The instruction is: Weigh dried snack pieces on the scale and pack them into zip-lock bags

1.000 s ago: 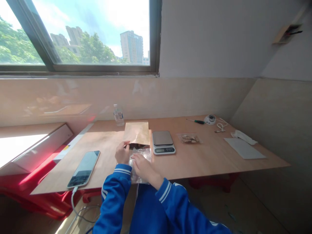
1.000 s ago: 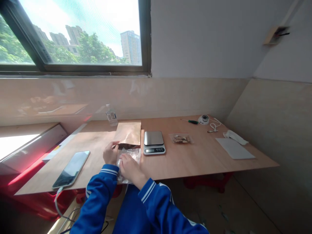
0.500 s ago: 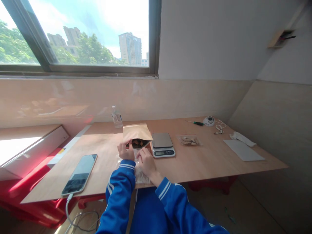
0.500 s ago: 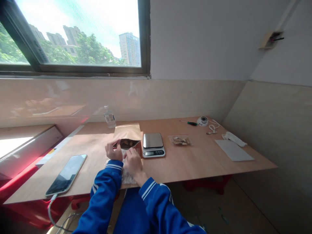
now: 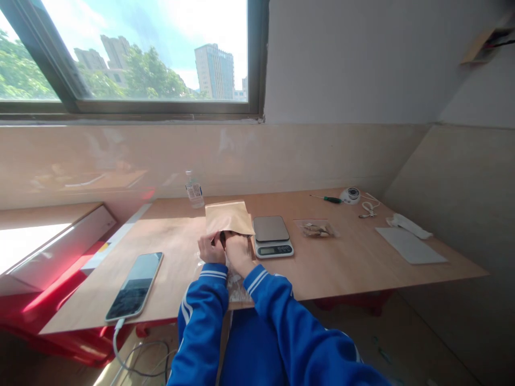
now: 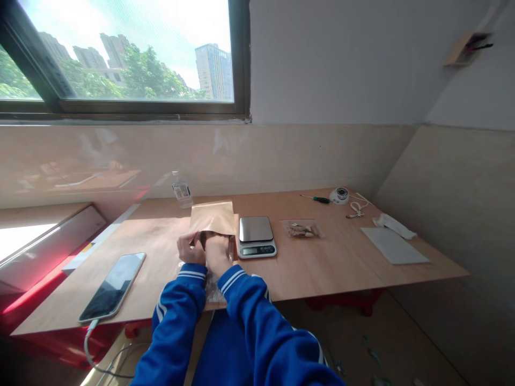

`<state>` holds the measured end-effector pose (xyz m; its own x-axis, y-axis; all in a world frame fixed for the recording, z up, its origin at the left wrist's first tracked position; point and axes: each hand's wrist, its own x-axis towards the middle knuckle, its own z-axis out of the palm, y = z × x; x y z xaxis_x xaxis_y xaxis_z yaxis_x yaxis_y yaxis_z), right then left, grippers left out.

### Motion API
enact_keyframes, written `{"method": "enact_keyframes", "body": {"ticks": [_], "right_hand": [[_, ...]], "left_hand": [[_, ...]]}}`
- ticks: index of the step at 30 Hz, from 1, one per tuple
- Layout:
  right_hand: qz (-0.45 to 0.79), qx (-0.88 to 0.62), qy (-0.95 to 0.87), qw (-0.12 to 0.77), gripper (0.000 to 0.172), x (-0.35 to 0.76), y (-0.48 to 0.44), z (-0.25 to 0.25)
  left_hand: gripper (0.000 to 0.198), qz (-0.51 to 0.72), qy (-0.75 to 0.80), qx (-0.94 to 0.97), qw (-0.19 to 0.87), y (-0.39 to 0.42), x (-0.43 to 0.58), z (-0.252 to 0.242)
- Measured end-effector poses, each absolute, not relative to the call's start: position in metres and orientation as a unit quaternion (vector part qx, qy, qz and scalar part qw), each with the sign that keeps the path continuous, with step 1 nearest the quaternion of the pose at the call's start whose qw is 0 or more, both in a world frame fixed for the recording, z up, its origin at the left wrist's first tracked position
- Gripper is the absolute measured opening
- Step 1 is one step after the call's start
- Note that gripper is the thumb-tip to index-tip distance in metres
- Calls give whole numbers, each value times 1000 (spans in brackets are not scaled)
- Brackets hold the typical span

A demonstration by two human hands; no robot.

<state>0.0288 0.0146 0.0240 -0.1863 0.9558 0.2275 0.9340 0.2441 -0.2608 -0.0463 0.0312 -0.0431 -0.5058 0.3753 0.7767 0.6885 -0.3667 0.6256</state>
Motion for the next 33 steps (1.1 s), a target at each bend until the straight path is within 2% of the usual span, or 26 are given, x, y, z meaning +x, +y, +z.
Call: {"method": "enact_keyframes", "body": {"ticks": [9,18,26,33], "right_hand": [[12,-619,-765,176,23,45,6,20],[-75,-555,-793,242,23,56,-16,7],[26,-524,-797,300,23,59,-12,7],[59,-517,-748,412,7,50,-14,3]], "left_hand": [[8,-669,-538,-491,147,28,-45,-41],[9,-676,-543,-480,136,27,-48,-43],[10,-671,-552,-479,123,26,-47,-41],[11,-670,-554,-478,128,27,-47,-39]]}}
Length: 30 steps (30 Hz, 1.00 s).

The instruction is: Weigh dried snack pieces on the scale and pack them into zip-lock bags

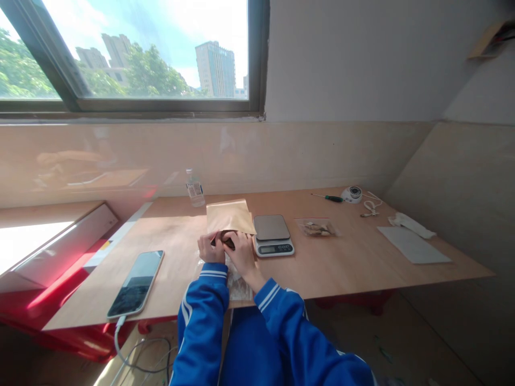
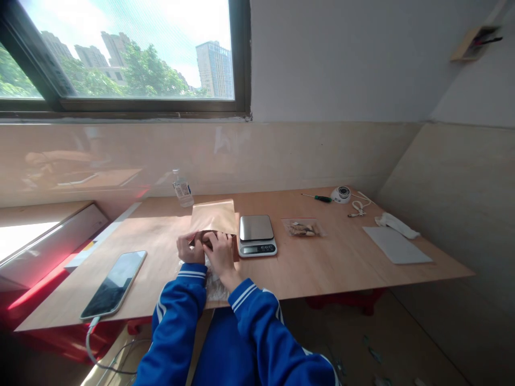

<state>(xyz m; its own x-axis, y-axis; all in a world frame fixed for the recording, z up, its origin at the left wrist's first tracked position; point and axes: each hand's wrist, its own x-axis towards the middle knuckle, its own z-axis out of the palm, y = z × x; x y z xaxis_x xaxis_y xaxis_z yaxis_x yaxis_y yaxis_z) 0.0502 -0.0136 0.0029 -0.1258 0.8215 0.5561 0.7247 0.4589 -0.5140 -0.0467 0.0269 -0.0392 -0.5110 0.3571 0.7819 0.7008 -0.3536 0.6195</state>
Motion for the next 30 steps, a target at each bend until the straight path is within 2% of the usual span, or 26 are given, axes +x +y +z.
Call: {"method": "enact_keyframes", "body": {"ticks": [7,13,18,21,27,30], "right_hand": [[15,-477,-758,445,10,58,-20,-7],[-21,-427,-692,582,10,84,-26,-5],[-35,-496,-588,638,14,118,-6,1],[-41,-580,-558,592,16,139,18,2],[-3,-668,-609,428,12,162,49,-5],[-17,-654,-622,430,17,164,40,-8]], "left_hand": [[10,-674,-554,-477,110,26,-47,-39],[7,-676,-548,-480,114,27,-48,-41],[7,-676,-547,-479,117,26,-47,-40],[8,-673,-552,-478,117,26,-47,-39],[9,-671,-558,-473,124,26,-47,-38],[9,-669,-557,-476,127,27,-48,-40]]}}
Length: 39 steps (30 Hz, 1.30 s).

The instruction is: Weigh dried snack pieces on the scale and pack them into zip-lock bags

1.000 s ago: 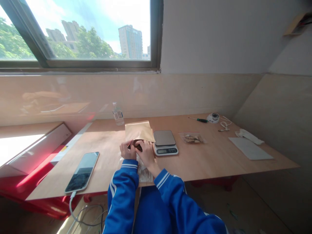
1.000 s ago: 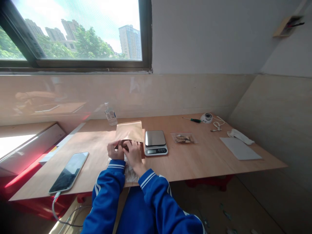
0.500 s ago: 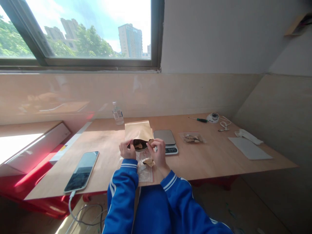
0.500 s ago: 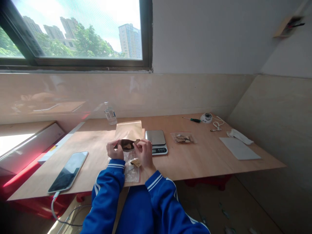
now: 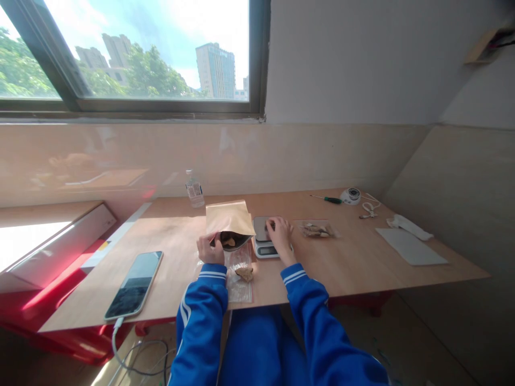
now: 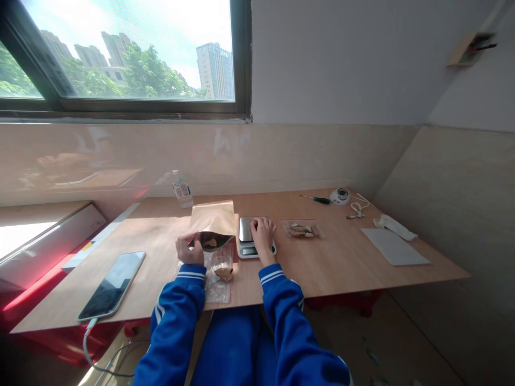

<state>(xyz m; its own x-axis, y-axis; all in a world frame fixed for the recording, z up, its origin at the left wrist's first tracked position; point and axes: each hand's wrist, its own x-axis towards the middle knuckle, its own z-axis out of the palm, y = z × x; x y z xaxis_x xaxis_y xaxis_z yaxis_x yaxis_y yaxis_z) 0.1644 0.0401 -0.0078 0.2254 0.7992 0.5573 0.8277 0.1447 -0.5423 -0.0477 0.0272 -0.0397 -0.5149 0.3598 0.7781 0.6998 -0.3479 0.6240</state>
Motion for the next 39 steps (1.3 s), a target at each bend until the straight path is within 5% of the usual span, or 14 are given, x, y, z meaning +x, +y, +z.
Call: {"method": "enact_keyframes", "body": {"ticks": [6,12,16,22,30,35,39], "right_hand": [[80,-483,-695,527,25,143,-30,-4],[146,-407,-829,355,29,111,-69,-18],[136,-421,-839,316,22,110,-67,-24],[175,-434,-770,434,20,136,-48,-2],[50,-555,-715,422,20,178,21,12],[1,-491,-693,528,25,144,-16,20],[80,-391,-800,448,32,95,-43,18]], "left_hand": [[7,-672,-549,-480,133,26,-47,-38],[7,-676,-537,-485,139,23,-47,-37],[8,-675,-544,-479,136,24,-49,-38],[7,-675,-543,-482,132,23,-49,-38],[7,-679,-536,-482,140,23,-48,-37],[7,-676,-539,-486,131,22,-47,-36],[8,-678,-533,-486,138,21,-46,-35]]}}
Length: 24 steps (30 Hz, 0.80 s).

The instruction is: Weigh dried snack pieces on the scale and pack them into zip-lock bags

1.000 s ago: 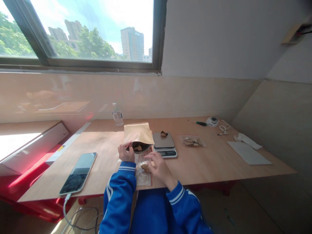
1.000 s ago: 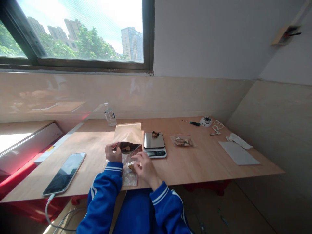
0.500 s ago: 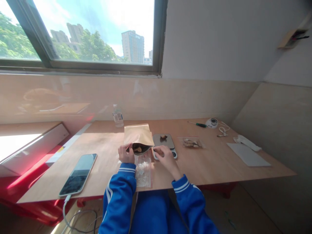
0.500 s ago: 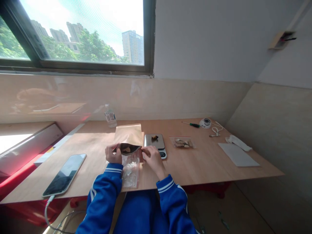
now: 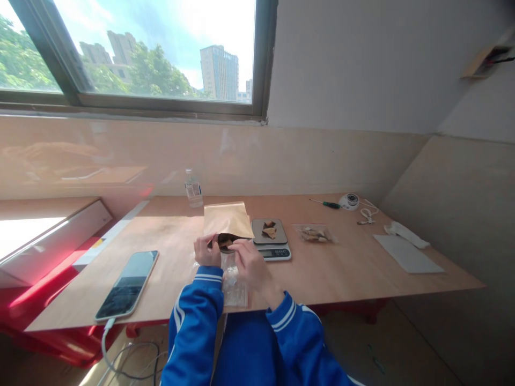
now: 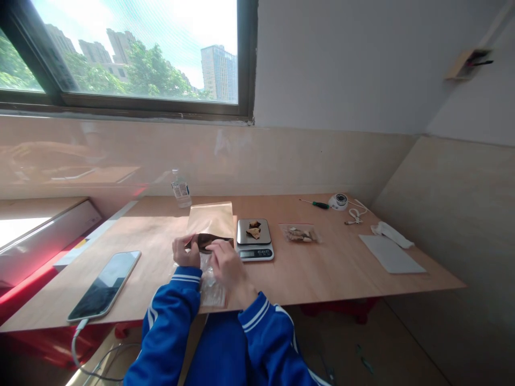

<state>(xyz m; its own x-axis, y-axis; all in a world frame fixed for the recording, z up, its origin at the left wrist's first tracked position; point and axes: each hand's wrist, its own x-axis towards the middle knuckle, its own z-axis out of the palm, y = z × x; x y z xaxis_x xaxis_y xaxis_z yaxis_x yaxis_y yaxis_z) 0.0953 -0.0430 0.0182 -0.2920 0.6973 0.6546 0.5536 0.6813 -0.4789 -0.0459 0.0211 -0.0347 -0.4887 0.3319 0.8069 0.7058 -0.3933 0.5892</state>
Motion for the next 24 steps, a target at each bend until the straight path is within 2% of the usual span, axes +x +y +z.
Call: {"method": "enact_keyframes", "body": {"ticks": [3,7,11,15,20,24], "right_hand": [[38,-430,-828,357,35,67,-36,11],[-1,-504,-834,225,26,53,-20,9],[-25,-508,-837,202,23,54,-17,10],[-30,-475,-841,256,22,61,-22,7],[28,-375,-818,435,28,87,-40,14],[28,-413,-742,527,26,127,-42,18]], "left_hand": [[9,-682,-530,-486,133,22,-47,-36],[11,-682,-530,-488,125,23,-48,-38],[10,-683,-530,-486,127,22,-47,-37],[8,-684,-521,-490,142,22,-47,-37],[5,-682,-525,-487,150,23,-49,-39],[4,-683,-521,-486,160,23,-49,-38]]}}
